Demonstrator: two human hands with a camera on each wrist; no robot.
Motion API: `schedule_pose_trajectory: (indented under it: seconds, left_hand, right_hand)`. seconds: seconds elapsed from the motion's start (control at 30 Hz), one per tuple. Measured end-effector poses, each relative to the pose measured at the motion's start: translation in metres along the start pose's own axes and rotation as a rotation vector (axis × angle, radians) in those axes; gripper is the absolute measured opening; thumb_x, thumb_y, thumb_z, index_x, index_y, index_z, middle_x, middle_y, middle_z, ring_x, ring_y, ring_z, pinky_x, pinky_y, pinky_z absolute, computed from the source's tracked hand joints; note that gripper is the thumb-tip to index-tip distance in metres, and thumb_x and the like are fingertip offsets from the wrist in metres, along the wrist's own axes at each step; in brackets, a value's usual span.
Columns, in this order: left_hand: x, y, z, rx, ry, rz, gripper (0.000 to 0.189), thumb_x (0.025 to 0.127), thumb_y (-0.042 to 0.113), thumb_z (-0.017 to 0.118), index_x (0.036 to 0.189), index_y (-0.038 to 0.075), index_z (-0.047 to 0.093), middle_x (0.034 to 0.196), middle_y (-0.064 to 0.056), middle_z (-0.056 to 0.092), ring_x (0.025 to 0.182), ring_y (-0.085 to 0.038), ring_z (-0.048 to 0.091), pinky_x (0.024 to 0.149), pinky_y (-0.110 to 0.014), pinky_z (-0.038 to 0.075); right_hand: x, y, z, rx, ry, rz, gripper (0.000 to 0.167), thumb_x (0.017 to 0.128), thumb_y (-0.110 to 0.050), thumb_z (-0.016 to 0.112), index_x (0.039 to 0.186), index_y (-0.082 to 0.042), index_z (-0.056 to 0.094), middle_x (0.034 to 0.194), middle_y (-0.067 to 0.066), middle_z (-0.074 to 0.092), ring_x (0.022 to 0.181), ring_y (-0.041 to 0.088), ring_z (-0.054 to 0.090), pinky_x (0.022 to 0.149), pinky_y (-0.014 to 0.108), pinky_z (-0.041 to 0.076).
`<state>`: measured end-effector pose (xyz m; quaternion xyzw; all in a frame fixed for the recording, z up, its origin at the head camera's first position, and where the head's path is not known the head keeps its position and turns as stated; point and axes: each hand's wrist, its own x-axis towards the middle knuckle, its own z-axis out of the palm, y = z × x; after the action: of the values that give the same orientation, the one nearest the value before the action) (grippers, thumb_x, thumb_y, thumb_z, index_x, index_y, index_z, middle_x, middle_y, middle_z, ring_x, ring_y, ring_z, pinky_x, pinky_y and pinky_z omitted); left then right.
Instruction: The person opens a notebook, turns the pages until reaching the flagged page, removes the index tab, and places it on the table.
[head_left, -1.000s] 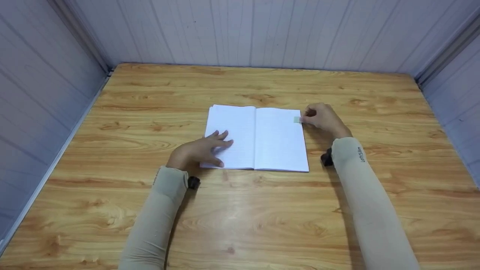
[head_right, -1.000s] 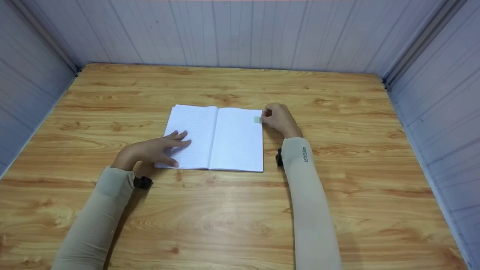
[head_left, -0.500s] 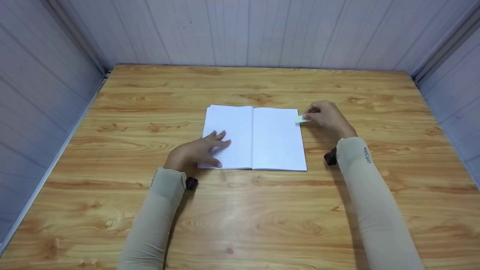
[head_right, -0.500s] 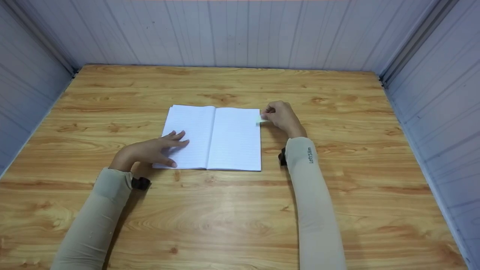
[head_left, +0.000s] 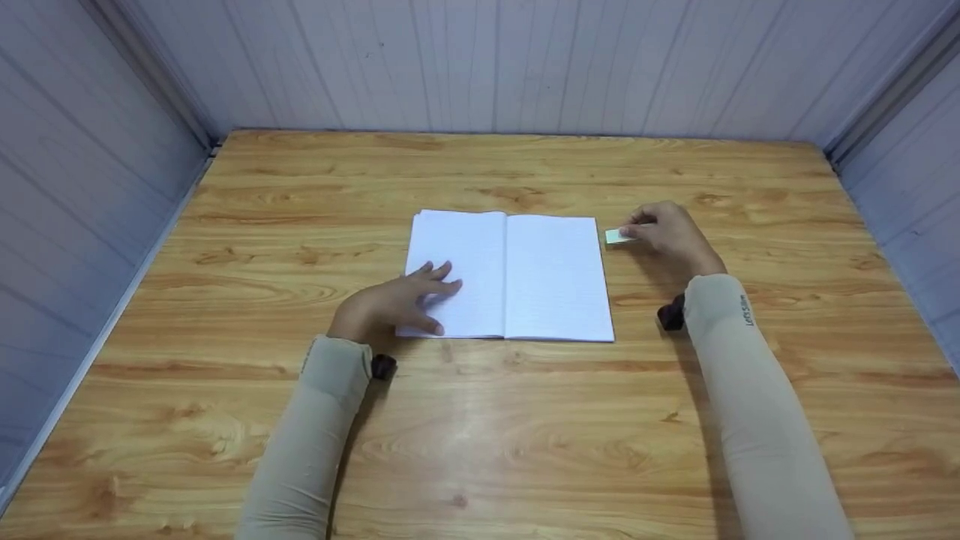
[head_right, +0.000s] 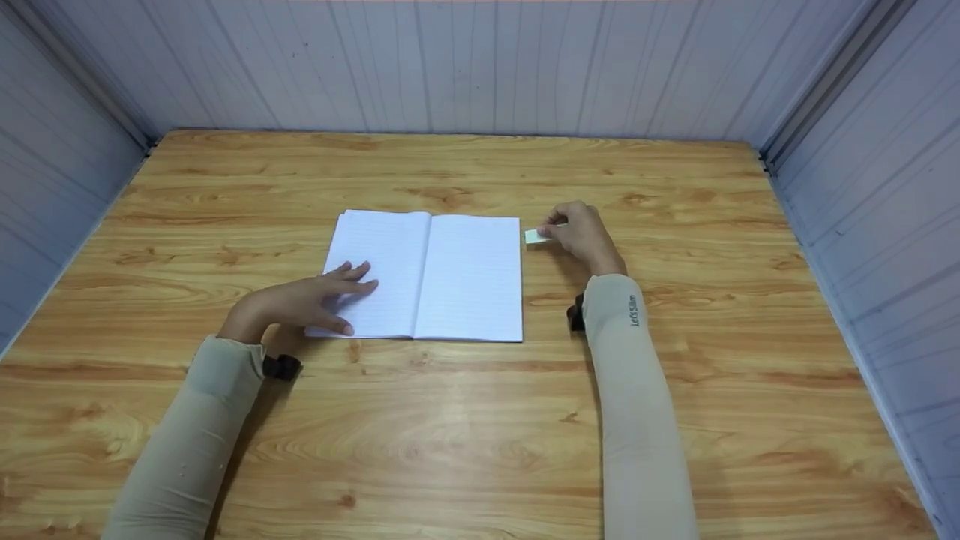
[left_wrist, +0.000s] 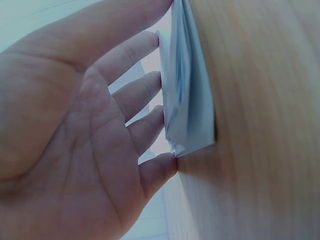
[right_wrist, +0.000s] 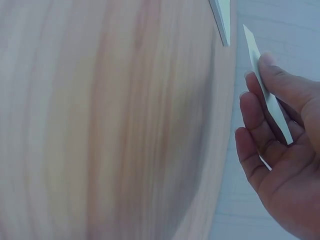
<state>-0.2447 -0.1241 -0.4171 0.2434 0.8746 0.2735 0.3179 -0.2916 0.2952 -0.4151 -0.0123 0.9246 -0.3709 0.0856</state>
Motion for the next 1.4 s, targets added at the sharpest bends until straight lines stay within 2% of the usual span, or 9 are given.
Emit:
schedule_pose_trajectory:
  seconds: [0.3, 0.4, 0.6, 0.8, 0.93, 1.07, 1.27, 1.4]
  left_hand:
    - [-0.001, 0.0, 0.0, -0.019, -0.004, -0.003, 0.078, 0.085, 0.018, 0.072, 0.15, 0.023, 0.03, 0.162, 0.007, 0.0, 0.149, -0.021, -0.013, 0.121, -0.049, 0.001]
    - [0.0, 0.0, 0.0, -0.013, -0.003, -0.007, 0.078, 0.085, 0.018, 0.072, 0.15, 0.024, 0.03, 0.162, 0.007, 0.0, 0.149, -0.02, -0.013, 0.121, -0.049, 0.001]
    - [0.001, 0.0, 0.0, 0.009, 0.0, -0.012, 0.078, 0.085, 0.019, 0.072, 0.15, 0.025, 0.029, 0.162, 0.007, 0.0, 0.149, -0.021, -0.013, 0.12, -0.05, 0.0]
    - [0.0, 0.002, 0.0, 0.023, 0.002, -0.02, 0.078, 0.085, 0.021, 0.072, 0.15, 0.025, 0.029, 0.162, 0.007, -0.001, 0.149, -0.02, -0.012, 0.121, -0.048, 0.001]
    - [0.0, 0.002, 0.0, 0.017, 0.004, -0.028, 0.078, 0.085, 0.021, 0.072, 0.15, 0.026, 0.029, 0.162, 0.008, 0.0, 0.149, -0.02, -0.012, 0.121, -0.049, 0.002]
    - [-0.001, 0.001, 0.0, 0.015, 0.005, -0.02, 0.078, 0.085, 0.021, 0.072, 0.15, 0.025, 0.029, 0.162, 0.008, 0.0, 0.149, -0.02, -0.012, 0.121, -0.05, 0.002]
    - [0.0, -0.002, 0.0, 0.032, -0.002, 0.008, 0.078, 0.086, 0.022, 0.071, 0.151, 0.023, 0.028, 0.162, 0.005, -0.002, 0.149, -0.022, -0.012, 0.121, -0.05, 0.002]
    - [0.0, -0.001, 0.001, 0.031, 0.0, 0.007, 0.078, 0.086, 0.021, 0.072, 0.15, 0.022, 0.029, 0.162, 0.004, -0.001, 0.149, -0.023, -0.012, 0.121, -0.05, 0.003]
  right_hand:
    - [0.003, 0.006, -0.001, -0.066, 0.051, -0.029, 0.023, 0.093, -0.022, 0.064, 0.101, -0.001, 0.069, 0.099, 0.011, 0.067, 0.081, 0.016, 0.049, 0.066, 0.024, 0.041]
    - [0.004, 0.006, -0.001, -0.075, 0.052, -0.014, 0.022, 0.093, -0.022, 0.064, 0.1, -0.001, 0.069, 0.097, 0.009, 0.065, 0.08, 0.016, 0.049, 0.065, 0.024, 0.041]
    - [0.005, 0.008, -0.002, -0.039, 0.025, 0.052, 0.023, 0.094, -0.024, 0.061, 0.102, -0.003, 0.067, 0.098, 0.008, 0.063, 0.085, 0.018, 0.049, 0.071, 0.029, 0.041]
    - [0.006, 0.011, -0.002, -0.06, 0.02, 0.03, 0.022, 0.094, -0.02, 0.062, 0.101, 0.0, 0.068, 0.098, 0.01, 0.064, 0.083, 0.016, 0.051, 0.069, 0.022, 0.044]
    - [0.007, 0.012, -0.002, -0.047, 0.006, 0.064, 0.02, 0.094, -0.018, 0.062, 0.103, -0.001, 0.067, 0.098, 0.009, 0.064, 0.082, 0.015, 0.053, 0.065, 0.019, 0.045]
    - [0.007, 0.011, -0.002, -0.057, -0.008, 0.072, 0.021, 0.094, -0.019, 0.062, 0.106, -0.002, 0.067, 0.103, 0.011, 0.065, 0.088, 0.017, 0.055, 0.07, 0.021, 0.046]
    - [0.005, 0.011, -0.003, -0.068, -0.034, 0.053, 0.026, 0.094, -0.022, 0.062, 0.111, -0.003, 0.066, 0.114, 0.017, 0.064, 0.105, 0.027, 0.058, 0.087, 0.037, 0.047]
    - [0.005, 0.008, -0.005, -0.061, -0.067, 0.07, 0.031, 0.094, -0.026, 0.063, 0.113, -0.002, 0.064, 0.117, 0.018, 0.062, 0.108, 0.029, 0.055, 0.095, 0.045, 0.044]
